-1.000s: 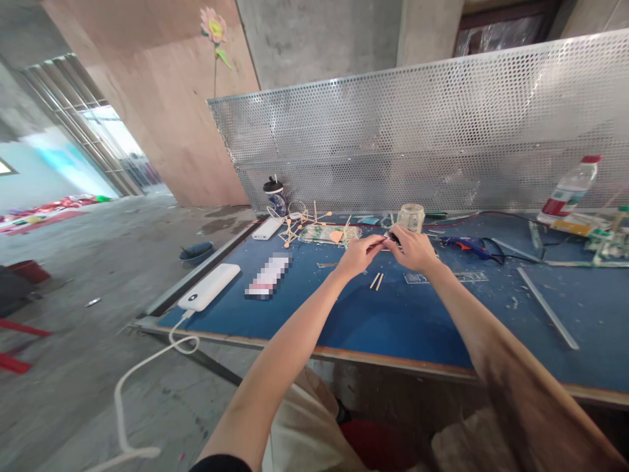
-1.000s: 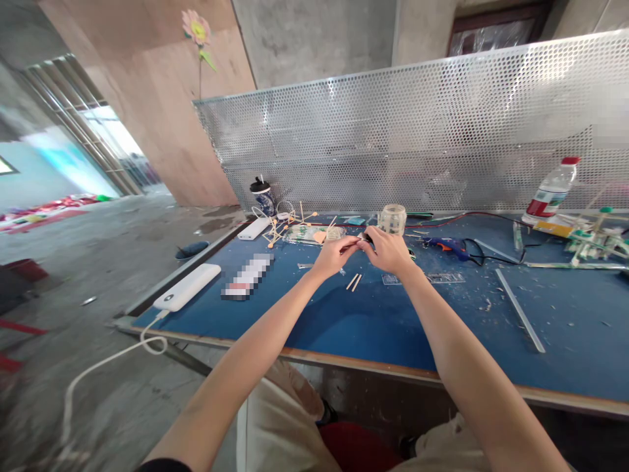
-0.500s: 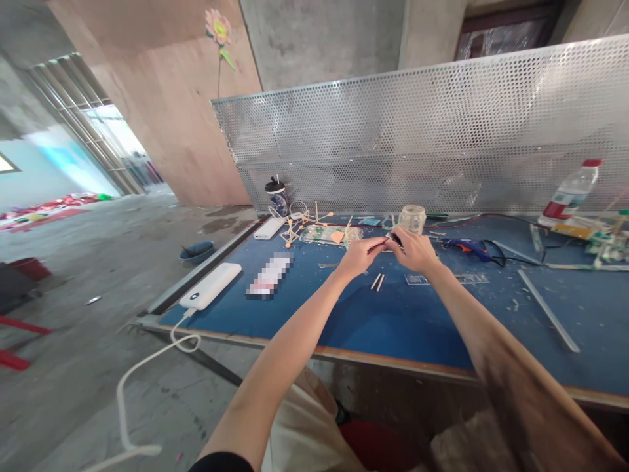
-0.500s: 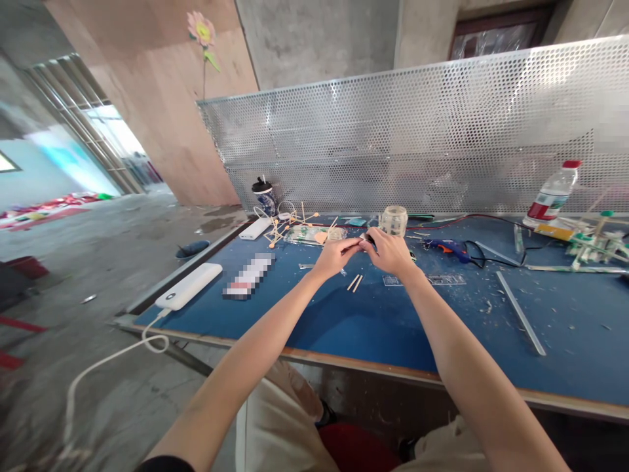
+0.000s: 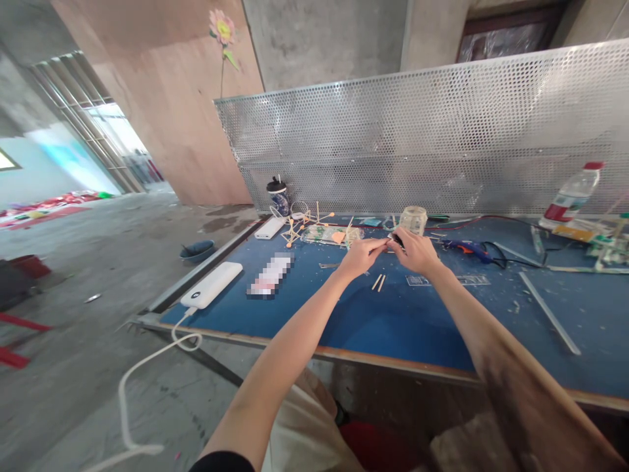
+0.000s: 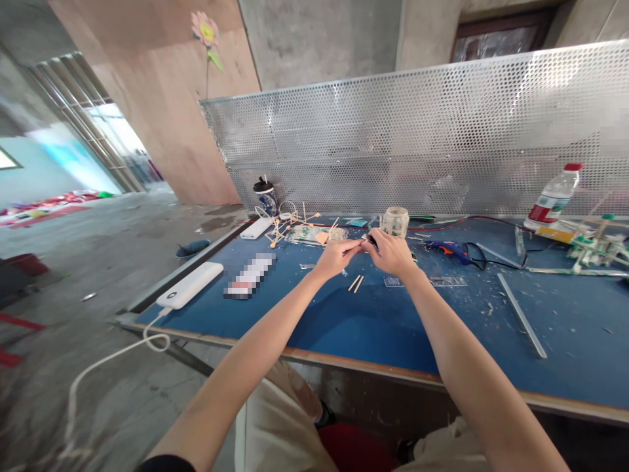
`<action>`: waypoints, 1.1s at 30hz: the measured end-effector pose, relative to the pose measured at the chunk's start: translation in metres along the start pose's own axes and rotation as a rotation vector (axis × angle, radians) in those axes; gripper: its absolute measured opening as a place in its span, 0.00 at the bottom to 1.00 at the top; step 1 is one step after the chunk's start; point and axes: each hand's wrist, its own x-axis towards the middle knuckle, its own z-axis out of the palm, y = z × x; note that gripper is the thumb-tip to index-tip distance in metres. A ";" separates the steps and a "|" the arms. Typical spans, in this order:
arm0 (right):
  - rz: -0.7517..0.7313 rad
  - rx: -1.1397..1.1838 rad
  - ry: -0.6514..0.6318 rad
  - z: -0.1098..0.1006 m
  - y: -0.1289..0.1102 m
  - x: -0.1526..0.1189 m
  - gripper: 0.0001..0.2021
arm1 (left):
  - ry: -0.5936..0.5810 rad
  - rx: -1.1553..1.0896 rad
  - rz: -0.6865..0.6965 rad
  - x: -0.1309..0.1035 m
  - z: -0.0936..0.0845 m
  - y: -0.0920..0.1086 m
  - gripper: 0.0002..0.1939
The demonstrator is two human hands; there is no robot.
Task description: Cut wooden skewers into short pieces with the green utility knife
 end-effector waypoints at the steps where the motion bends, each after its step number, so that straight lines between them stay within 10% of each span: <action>1: -0.005 -0.002 -0.001 0.000 0.000 0.000 0.16 | -0.001 0.005 0.001 0.000 0.000 0.000 0.16; 33: -0.043 0.060 0.067 -0.005 -0.002 0.001 0.20 | 0.018 0.000 -0.016 0.001 -0.003 0.015 0.19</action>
